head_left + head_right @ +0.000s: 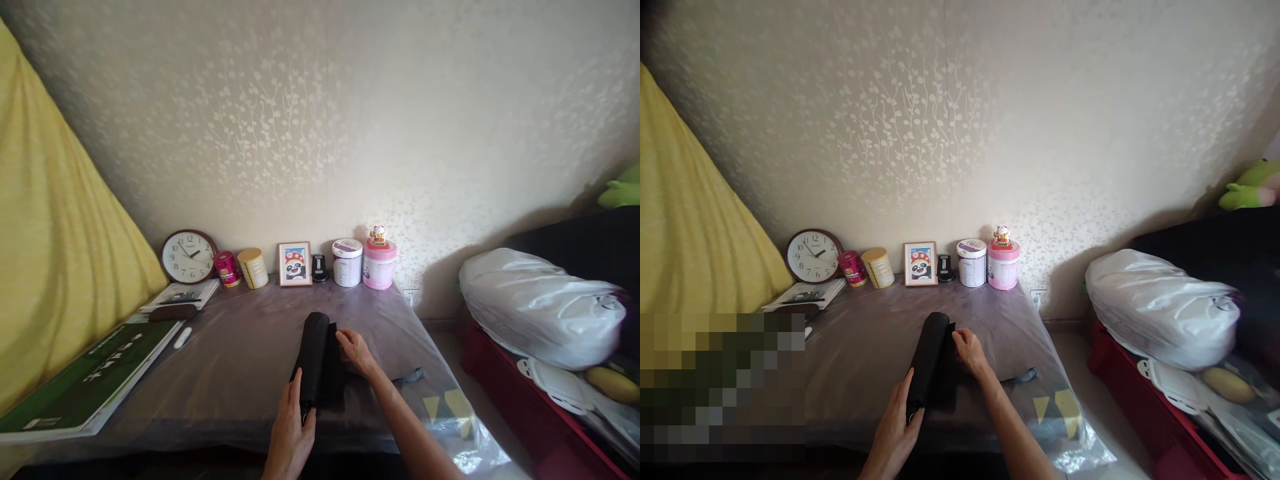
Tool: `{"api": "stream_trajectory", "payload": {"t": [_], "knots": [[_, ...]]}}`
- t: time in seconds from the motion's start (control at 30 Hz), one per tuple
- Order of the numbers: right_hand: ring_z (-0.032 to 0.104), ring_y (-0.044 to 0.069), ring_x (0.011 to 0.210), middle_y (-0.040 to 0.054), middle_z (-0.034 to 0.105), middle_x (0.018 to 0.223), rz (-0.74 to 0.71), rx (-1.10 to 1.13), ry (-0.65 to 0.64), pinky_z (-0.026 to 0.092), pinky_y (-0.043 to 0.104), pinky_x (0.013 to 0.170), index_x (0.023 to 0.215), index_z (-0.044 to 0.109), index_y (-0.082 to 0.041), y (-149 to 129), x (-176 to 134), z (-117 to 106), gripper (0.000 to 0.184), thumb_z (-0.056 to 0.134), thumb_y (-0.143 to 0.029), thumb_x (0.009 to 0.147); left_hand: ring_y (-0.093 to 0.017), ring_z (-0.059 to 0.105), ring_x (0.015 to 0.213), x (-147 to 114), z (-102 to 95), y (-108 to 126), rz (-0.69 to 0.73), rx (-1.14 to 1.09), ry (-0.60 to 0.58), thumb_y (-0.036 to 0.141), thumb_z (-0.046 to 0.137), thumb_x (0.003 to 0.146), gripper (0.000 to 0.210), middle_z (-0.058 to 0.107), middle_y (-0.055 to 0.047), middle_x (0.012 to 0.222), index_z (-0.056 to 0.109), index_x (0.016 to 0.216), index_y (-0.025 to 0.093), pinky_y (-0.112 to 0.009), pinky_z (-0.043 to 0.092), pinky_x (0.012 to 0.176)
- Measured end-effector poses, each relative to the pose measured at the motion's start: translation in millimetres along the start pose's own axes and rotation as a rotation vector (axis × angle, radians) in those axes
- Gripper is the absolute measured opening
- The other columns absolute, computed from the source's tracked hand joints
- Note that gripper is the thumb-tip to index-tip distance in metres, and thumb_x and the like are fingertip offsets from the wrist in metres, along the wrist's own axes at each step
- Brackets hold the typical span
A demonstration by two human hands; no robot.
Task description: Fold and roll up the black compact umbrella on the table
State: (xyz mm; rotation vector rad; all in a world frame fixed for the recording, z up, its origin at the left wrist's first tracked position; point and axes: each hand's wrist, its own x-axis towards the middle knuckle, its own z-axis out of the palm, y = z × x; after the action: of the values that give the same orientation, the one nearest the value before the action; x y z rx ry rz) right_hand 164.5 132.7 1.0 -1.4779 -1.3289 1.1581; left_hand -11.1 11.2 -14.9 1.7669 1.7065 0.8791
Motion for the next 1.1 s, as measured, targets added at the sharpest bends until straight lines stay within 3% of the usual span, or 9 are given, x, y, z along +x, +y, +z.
{"api": "stream_trajectory", "payload": {"t": [0.23, 0.4, 0.63, 0.87, 1.1], "knots": [[0.051, 0.009, 0.049, -0.0046, 0.051, 0.068, 0.010, -0.047, -0.071, 0.041, 0.016, 0.033, 0.108, 0.052, -0.015, -11, -17, 13, 0.041, 0.060, -0.027, 0.070, -0.019, 0.041, 0.124, 3, -0.7, -3, 0.001, -0.052, 0.012, 0.021, 0.039, 0.079, 0.062, 0.039, -0.009, 0.135, 0.020, 0.137, 0.018, -0.032, 0.038, 0.099], [0.051, 0.006, 0.048, -0.0056, 0.050, 0.069, 0.014, -0.036, -0.112, 0.043, 0.014, 0.035, 0.110, 0.051, -0.017, -21, -22, 29, 0.040, 0.056, -0.019, 0.070, -0.020, 0.042, 0.123, 2, -3.4, -1, -0.005, -0.069, 0.018, 0.021, 0.040, 0.078, 0.062, 0.041, -0.010, 0.133, 0.020, 0.137, 0.018, -0.034, 0.038, 0.098], [0.052, 0.008, 0.053, -0.0052, 0.051, 0.068, -0.032, -0.076, -0.060, 0.046, 0.016, 0.038, 0.111, 0.051, -0.017, -21, -24, 53, 0.039, 0.054, -0.016, 0.073, -0.021, 0.045, 0.119, 4, -2.0, -6, -0.008, -0.089, 0.017, 0.022, 0.040, 0.078, 0.063, 0.044, -0.012, 0.130, 0.020, 0.137, 0.015, -0.036, 0.040, 0.096], [0.060, 0.015, 0.072, 0.0002, 0.062, 0.070, -0.131, -0.274, 0.075, 0.047, 0.024, 0.068, 0.094, 0.063, -0.017, -27, -43, 66, 0.024, 0.057, -0.016, 0.072, -0.024, 0.043, 0.122, 7, 4.9, -17, 0.022, -0.066, 0.060, 0.026, 0.041, 0.077, 0.062, 0.043, -0.013, 0.131, 0.023, 0.136, 0.015, -0.039, 0.038, 0.099], [0.063, 0.015, 0.080, 0.0019, 0.069, 0.084, -0.152, -0.414, 0.159, 0.043, 0.023, 0.071, 0.084, 0.065, -0.021, -33, -63, 75, 0.014, 0.053, -0.020, 0.076, -0.025, 0.038, 0.127, 7, 9.5, -29, 0.050, -0.046, 0.084, 0.029, 0.041, 0.078, 0.060, 0.041, -0.015, 0.134, 0.025, 0.134, 0.014, -0.043, 0.036, 0.101]]}}
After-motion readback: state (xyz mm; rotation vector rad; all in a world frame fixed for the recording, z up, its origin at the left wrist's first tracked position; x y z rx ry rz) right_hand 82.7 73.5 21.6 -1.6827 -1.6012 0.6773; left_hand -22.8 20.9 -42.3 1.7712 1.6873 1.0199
